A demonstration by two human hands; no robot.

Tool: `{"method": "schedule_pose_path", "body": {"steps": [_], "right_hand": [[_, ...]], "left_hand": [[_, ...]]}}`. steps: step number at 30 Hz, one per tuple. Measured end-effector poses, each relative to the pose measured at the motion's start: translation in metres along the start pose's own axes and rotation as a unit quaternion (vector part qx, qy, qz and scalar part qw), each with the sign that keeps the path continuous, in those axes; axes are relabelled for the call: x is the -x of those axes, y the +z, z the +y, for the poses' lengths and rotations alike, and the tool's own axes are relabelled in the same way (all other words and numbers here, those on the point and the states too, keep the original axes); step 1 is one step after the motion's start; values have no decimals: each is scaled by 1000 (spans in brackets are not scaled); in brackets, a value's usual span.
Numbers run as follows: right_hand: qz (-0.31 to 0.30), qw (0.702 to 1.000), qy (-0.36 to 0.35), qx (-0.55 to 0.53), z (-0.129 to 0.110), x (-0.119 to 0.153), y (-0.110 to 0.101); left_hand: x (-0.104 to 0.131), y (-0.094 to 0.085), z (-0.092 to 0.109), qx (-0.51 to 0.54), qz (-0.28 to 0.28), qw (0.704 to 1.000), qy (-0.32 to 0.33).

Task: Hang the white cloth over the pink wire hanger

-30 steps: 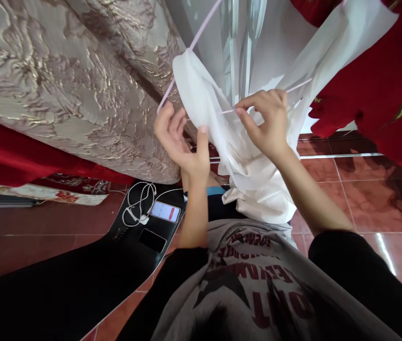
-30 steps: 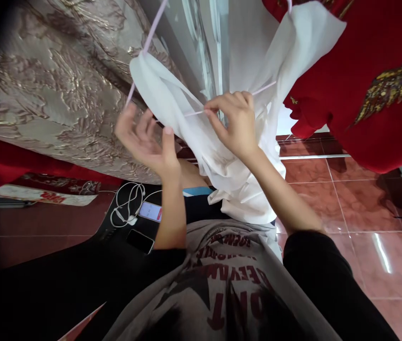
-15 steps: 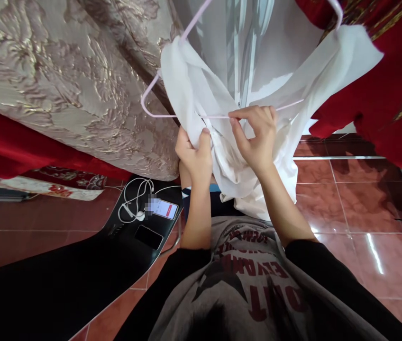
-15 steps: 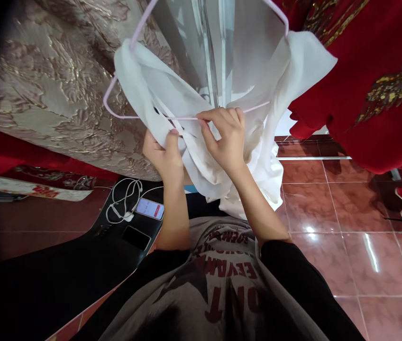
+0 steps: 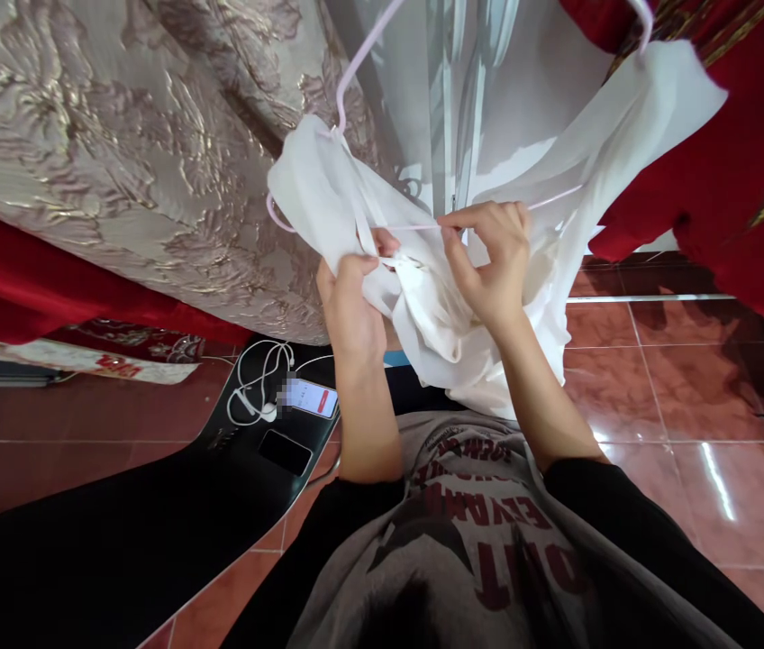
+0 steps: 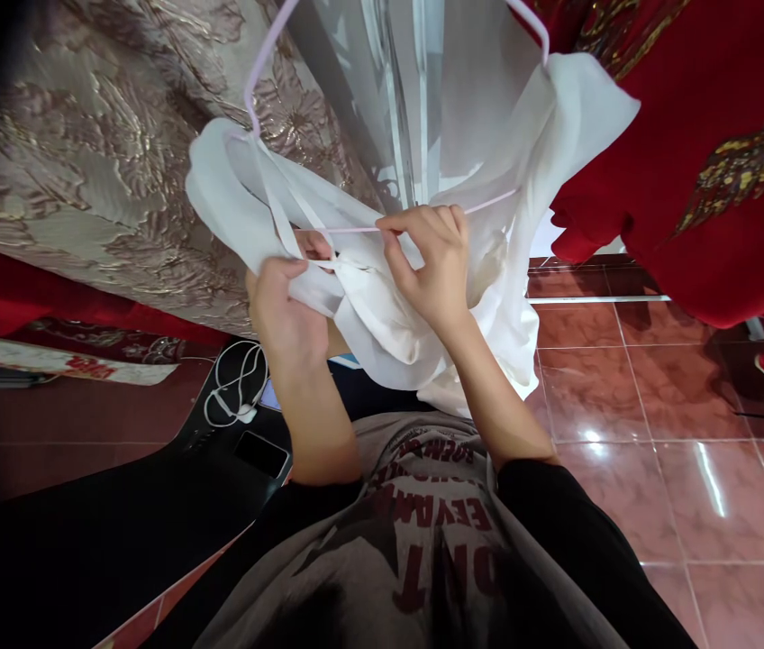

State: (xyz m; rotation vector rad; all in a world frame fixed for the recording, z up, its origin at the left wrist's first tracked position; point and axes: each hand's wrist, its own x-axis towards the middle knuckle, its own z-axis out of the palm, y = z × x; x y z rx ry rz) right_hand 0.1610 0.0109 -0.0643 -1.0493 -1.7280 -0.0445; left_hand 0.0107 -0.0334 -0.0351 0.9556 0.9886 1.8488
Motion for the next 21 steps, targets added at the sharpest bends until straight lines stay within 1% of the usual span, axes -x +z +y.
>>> {"method": "schedule_pose_path", "body": {"steps": [2, 3, 4, 5, 6, 7, 8, 9, 11, 12, 13, 14, 15, 16, 17, 19, 20, 21], "right_hand": [[-1, 1000, -3, -1, 0, 0, -2], [-4, 1000, -5, -3, -1, 0, -4], [-6, 1000, -5, -8, -1, 0, -5], [-8, 1000, -3, -16, -1, 1, -6], [-11, 1000, -1, -23, 0, 2, -7], [-16, 999, 2, -30, 0, 2, -8], [-23, 999, 9, -34, 0, 2, -8], [-29, 999, 17, -36, 0, 3, -7], [-42, 998, 31, -36, 1, 3, -5], [-48, 998, 36, -35, 1, 3, -4], [-53, 997, 39, -34, 1, 3, -2], [-56, 997, 38, -34, 1, 3, 0], [-58, 997, 34, -36, 1, 3, 2], [-58, 997, 28, -40, 1, 3, 3], [-55, 997, 22, -45, 0, 3, 5], [-49, 997, 13, -55, -2, 4, 7], [-50, 997, 12, -60, -3, 5, 7], [-55, 996, 13, -64, -5, 5, 6]], "left_hand": [[-2, 7, 21, 28, -55, 998, -25], [-6, 9, 32, 42, -83, 995, -39], [-11, 8, 43, 59, -97, 992, -47], [-19, 4, 51, 70, -118, 989, -54], [-28, -3, 57, 84, -128, 987, -54], [-37, -12, 59, 80, -124, 988, -42], [-46, -24, 57, 54, -141, 987, -62], [-54, -38, 51, 43, -116, 992, -30], [-63, -65, 30, 65, -100, 992, 29], [-65, -76, 16, 86, -73, 992, 51], [-64, -85, 2, 104, -35, 992, 58], [-61, -90, -11, 115, 3, 992, 52], [-57, -91, -22, 110, 36, 993, 32], [-52, -88, -31, 95, 49, 994, 5], [-46, -81, -37, 72, 49, 996, -23], [-34, -60, -42, 10, 14, 998, -62], [-29, -47, -42, -22, -8, 998, -65], [-24, -35, -41, -49, -21, 997, -53]]}}
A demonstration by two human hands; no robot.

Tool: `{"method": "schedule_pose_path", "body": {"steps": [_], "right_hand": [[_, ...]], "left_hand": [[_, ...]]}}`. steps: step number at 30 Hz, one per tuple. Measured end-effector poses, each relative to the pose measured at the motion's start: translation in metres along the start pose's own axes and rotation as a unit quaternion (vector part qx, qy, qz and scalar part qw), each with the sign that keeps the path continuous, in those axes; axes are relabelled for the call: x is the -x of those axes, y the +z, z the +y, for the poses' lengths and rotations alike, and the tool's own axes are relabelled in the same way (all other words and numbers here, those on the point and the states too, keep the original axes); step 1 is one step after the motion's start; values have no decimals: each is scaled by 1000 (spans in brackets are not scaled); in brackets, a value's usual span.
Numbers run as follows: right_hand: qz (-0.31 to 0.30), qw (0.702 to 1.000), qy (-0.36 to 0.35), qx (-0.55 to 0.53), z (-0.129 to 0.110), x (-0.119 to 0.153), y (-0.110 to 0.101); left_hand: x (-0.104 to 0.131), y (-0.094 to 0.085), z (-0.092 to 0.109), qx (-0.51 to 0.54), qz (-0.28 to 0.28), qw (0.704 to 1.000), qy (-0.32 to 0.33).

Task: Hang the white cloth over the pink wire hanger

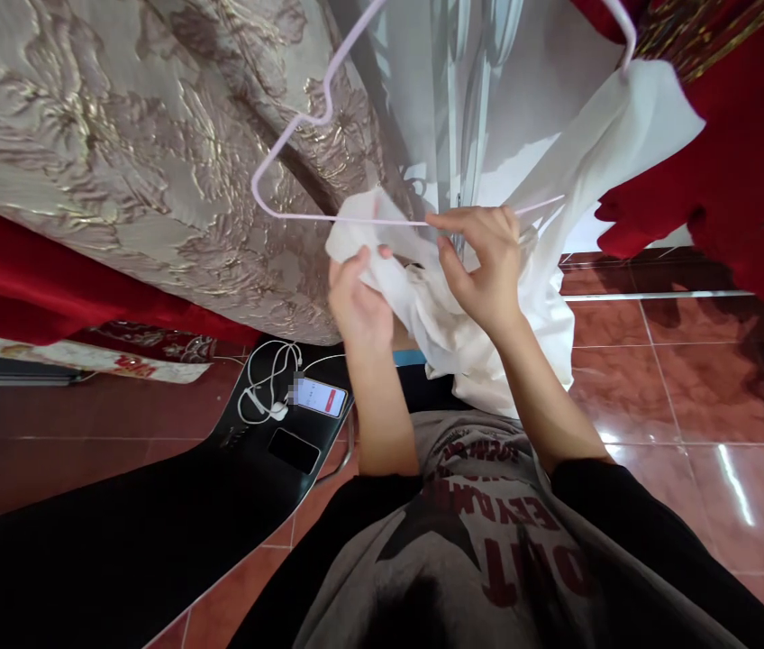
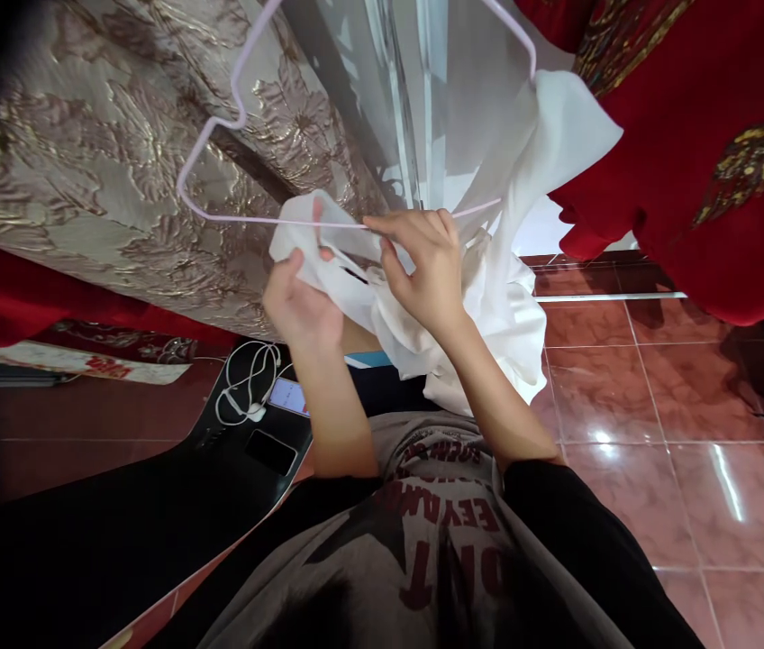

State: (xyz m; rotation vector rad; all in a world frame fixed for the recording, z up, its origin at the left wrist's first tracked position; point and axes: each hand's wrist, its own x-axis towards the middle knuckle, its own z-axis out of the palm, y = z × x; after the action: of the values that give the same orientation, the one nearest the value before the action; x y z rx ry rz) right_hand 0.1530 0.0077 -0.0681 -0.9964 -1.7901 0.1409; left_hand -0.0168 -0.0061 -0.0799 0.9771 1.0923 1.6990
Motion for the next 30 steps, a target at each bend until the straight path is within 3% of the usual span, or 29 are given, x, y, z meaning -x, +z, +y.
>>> {"method": "schedule_pose_path", "body": {"steps": [3, 6, 7, 9, 11, 12, 13, 15, 17, 21, 24, 30], "right_hand": [[-24, 1000, 7, -18, -11, 0, -7], [-29, 998, 18, -61, -20, 1, -21], [5, 997, 30, -74, -18, 2, -26], [151, 984, 71, -68, -6, 5, -36], [315, 942, 112, -40, 19, 8, -46], [367, 921, 128, -34, 33, 10, -51], [360, 921, 133, -64, 47, 12, -54], [281, 938, 143, -144, 68, 15, -57], [211, 949, 162, -171, 76, 15, -55], [241, 949, 178, -102, 59, 11, -53], [252, 949, 176, -66, 43, 3, -67], [119, 962, 238, -56, 16, -23, -119]], "left_hand": [[8, 27, 3, -11, -17, 999, 42], [8, 35, 3, 60, -36, 994, 83], [7, 36, 3, 80, -43, 991, 94], [4, 36, 2, 104, -45, 988, 105], [1, 39, 0, 123, -36, 986, 104], [1, 41, -1, 133, -31, 985, 101], [0, 43, -2, 141, -26, 985, 100], [-1, 47, -4, 157, -15, 983, 99], [-2, 49, -4, 153, -1, 984, 95], [-1, 45, 1, 44, 28, 996, 71], [0, 40, 5, -12, 25, 997, 70], [-1, 40, 3, -19, 18, 995, 93]]}}
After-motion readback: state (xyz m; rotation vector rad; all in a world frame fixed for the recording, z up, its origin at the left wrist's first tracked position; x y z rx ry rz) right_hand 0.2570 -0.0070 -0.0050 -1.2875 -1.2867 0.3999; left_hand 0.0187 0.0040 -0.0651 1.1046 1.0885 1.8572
